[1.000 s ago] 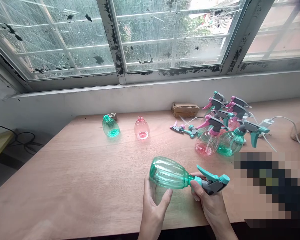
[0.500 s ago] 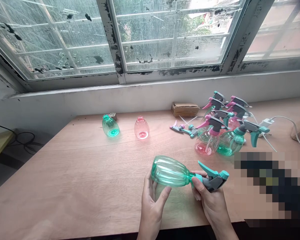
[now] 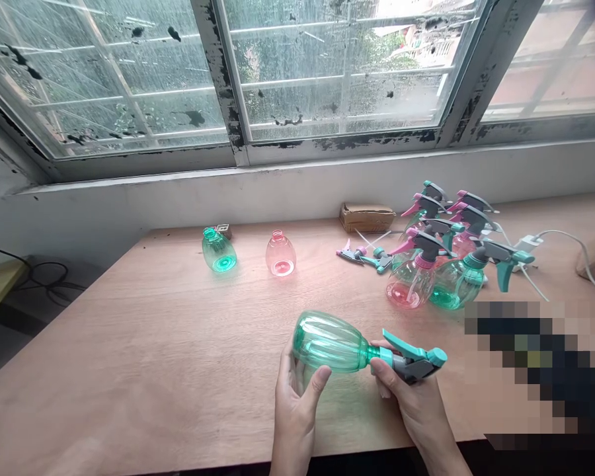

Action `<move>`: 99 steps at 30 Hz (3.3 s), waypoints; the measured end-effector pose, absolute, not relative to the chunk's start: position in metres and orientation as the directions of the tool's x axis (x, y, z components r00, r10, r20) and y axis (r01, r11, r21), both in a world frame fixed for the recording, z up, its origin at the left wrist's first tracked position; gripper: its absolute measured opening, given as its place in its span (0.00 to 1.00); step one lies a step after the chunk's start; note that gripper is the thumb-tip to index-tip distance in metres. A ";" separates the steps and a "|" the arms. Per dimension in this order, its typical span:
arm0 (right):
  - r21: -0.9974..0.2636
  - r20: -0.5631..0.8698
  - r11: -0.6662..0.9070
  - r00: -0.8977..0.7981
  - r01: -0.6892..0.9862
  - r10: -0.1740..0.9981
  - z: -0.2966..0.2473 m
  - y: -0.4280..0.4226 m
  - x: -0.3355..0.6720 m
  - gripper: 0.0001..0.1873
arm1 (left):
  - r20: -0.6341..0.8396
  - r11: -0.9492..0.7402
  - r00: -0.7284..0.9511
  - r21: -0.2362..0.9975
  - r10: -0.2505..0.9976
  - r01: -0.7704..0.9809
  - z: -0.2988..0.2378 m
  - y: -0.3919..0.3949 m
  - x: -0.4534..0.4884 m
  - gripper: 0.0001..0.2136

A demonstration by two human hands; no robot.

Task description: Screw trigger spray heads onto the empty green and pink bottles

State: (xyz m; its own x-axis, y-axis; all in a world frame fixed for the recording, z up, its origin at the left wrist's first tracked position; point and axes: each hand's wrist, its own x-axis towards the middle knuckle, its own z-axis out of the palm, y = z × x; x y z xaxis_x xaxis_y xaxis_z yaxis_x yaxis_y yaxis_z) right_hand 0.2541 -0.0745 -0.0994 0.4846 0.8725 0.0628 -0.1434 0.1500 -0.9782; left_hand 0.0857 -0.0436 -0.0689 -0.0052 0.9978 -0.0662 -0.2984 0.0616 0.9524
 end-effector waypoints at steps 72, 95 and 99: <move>-0.979 -0.020 0.057 0.375 -0.194 0.927 -0.090 -0.079 0.252 0.18 | -0.034 0.021 -0.041 0.959 0.999 -0.282 -0.059 -0.049 0.088 0.30; -0.962 -0.021 0.082 0.370 -0.261 0.929 -0.094 -0.077 0.254 0.18 | -0.006 0.007 0.005 0.961 1.000 -0.276 -0.056 -0.052 0.087 0.28; -0.960 -0.005 0.100 0.374 -0.262 0.927 -0.094 -0.077 0.253 0.19 | -0.037 0.032 -0.013 0.963 0.999 -0.268 -0.057 -0.048 0.084 0.27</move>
